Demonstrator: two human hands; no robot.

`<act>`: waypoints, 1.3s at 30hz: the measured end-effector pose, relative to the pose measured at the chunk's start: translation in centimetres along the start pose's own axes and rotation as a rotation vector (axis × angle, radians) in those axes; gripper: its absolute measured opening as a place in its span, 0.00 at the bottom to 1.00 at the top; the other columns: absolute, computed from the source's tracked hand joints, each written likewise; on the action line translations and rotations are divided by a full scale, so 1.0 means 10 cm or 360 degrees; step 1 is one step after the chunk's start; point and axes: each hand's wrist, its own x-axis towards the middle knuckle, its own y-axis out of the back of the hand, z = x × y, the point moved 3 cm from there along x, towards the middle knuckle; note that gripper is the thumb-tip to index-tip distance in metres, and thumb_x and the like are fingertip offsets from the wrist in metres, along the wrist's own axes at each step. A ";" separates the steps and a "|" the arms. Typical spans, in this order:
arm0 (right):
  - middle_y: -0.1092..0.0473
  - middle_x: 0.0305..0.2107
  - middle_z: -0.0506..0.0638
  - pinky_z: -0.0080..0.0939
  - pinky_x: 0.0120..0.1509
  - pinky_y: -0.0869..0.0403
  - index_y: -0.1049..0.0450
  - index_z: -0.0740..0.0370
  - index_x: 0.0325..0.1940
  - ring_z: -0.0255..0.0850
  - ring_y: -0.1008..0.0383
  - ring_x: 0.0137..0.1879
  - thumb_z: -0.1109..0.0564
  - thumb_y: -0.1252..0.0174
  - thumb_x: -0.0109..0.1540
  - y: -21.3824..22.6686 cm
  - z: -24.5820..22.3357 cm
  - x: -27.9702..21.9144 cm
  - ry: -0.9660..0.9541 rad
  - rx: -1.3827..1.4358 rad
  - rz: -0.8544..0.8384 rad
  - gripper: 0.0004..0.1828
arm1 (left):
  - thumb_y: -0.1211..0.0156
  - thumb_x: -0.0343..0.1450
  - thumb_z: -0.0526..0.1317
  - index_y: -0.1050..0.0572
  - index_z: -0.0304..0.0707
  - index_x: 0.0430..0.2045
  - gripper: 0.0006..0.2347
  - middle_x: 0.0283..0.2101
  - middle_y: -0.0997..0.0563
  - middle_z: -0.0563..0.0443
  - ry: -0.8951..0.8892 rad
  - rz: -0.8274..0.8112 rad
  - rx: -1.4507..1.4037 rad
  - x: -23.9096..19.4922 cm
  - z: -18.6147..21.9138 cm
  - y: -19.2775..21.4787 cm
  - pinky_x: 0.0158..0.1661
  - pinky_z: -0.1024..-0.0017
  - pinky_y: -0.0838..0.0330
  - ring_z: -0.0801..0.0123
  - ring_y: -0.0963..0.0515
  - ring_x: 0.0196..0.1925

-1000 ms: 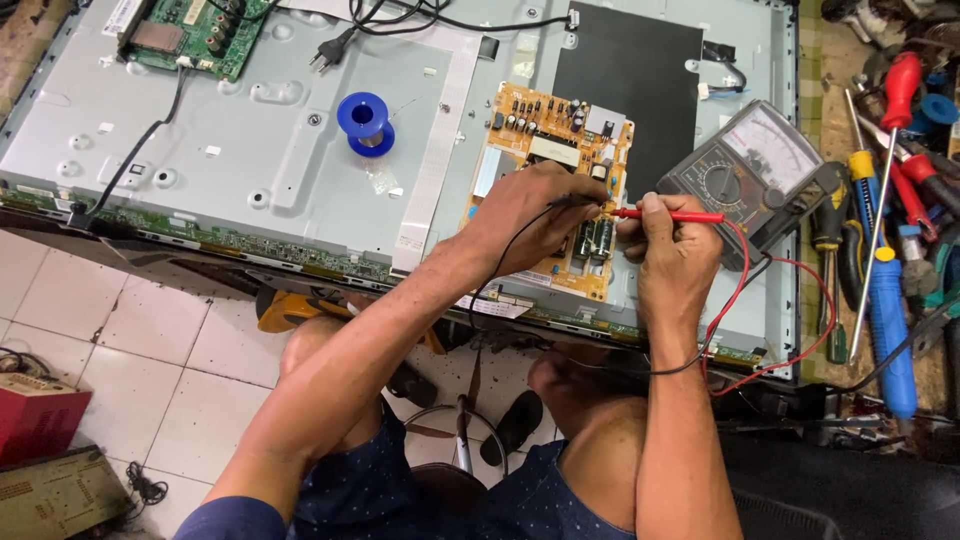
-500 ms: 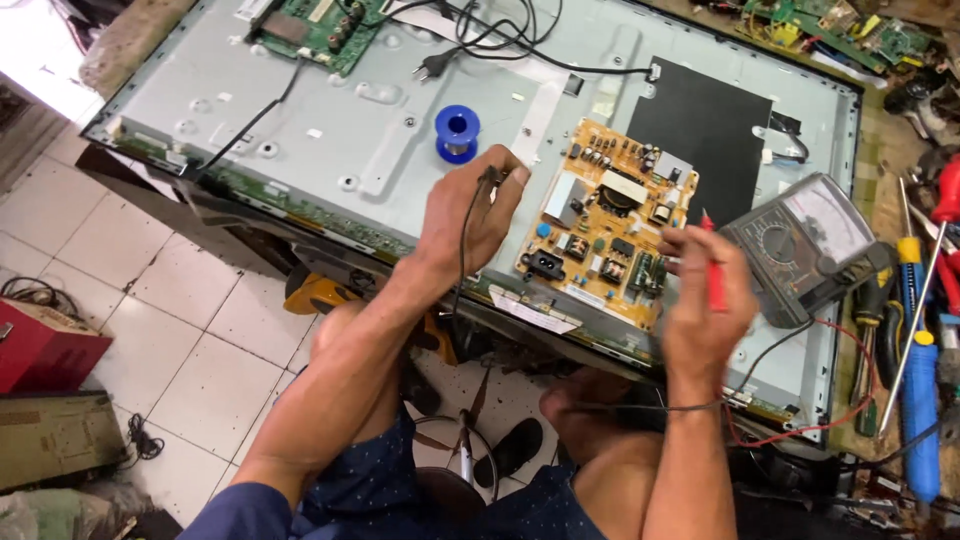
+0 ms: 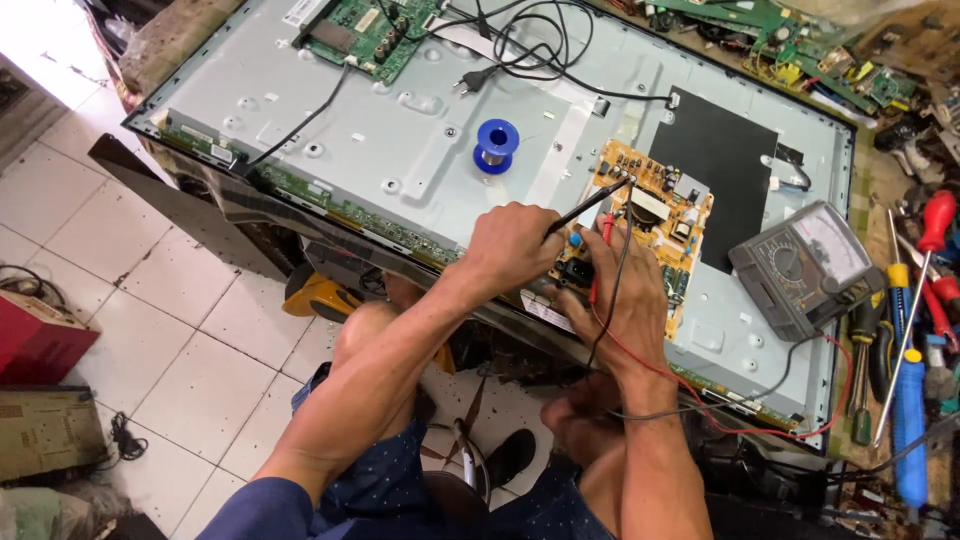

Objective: The person uses a multimeter to test various points on a circuit board. They move the probes across different components and flip the board over to continue testing the other side.

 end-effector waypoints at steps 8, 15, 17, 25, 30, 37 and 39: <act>0.30 0.61 0.66 0.65 0.65 0.29 0.30 0.61 0.66 0.68 0.28 0.62 0.53 0.34 0.60 0.18 0.01 0.11 0.0093 -0.0017 0.0279 0.30 | 0.45 0.70 0.49 0.19 0.44 0.25 0.12 0.19 0.22 0.48 0.0058 0.0017 -0.0831 -0.15 0.27 0.32 0.30 0.58 0.24 0.55 0.19 0.26; 0.28 0.58 0.68 0.59 0.66 0.28 0.26 0.68 0.59 0.66 0.26 0.62 0.60 0.39 0.61 0.37 0.56 -0.02 -0.0065 0.0380 0.0854 0.22 | 0.44 0.74 0.43 0.20 0.36 0.44 0.12 0.27 0.19 0.47 -0.0257 0.0084 -0.1811 -0.11 0.42 0.25 0.23 0.79 0.29 0.72 0.22 0.30; 0.28 0.55 0.65 0.59 0.67 0.27 0.29 0.63 0.56 0.61 0.26 0.62 0.58 0.45 0.62 0.58 0.46 0.02 -0.0204 0.0495 0.1114 0.18 | 0.47 0.75 0.44 0.21 0.36 0.46 0.13 0.31 0.18 0.46 -0.0196 0.0039 -0.1774 -0.14 0.47 0.27 0.23 0.78 0.26 0.69 0.18 0.31; 0.26 0.55 0.60 0.63 0.63 0.23 0.23 0.63 0.56 0.60 0.26 0.62 0.39 0.43 0.50 0.72 0.46 0.10 -0.0967 0.2337 0.1940 0.37 | 0.52 0.74 0.50 0.36 0.31 0.67 0.27 0.56 0.21 0.27 -0.0151 -0.0172 -0.1749 -0.14 0.54 -0.03 0.43 0.61 0.13 0.44 0.16 0.55; 0.27 0.48 0.50 0.51 0.66 0.22 0.25 0.55 0.48 0.44 0.24 0.56 0.48 0.43 0.60 0.53 0.18 0.17 -0.0969 0.2574 0.1970 0.16 | 0.42 0.76 0.41 0.34 0.25 0.65 0.24 0.49 0.21 0.25 -0.0051 -0.0063 -0.2276 -0.12 0.60 -0.19 0.42 0.46 0.17 0.38 0.17 0.50; 0.24 0.51 0.50 0.56 0.62 0.16 0.25 0.51 0.55 0.48 0.19 0.56 0.46 0.44 0.62 0.15 0.97 -0.28 -0.0950 0.2696 0.1562 0.18 | 0.34 0.71 0.37 0.31 0.26 0.62 0.24 0.41 0.20 0.43 -0.0028 0.0314 -0.2215 0.06 0.27 -0.03 0.40 0.65 0.15 0.62 0.19 0.43; 0.22 0.42 0.46 0.47 0.52 0.14 0.25 0.48 0.47 0.39 0.18 0.49 0.33 0.44 0.65 -0.01 1.29 -0.45 -0.1150 0.2387 0.1362 0.20 | 0.35 0.72 0.35 0.31 0.24 0.62 0.23 0.39 0.20 0.41 -0.0031 0.0311 -0.2141 0.05 0.24 0.11 0.39 0.62 0.15 0.59 0.19 0.41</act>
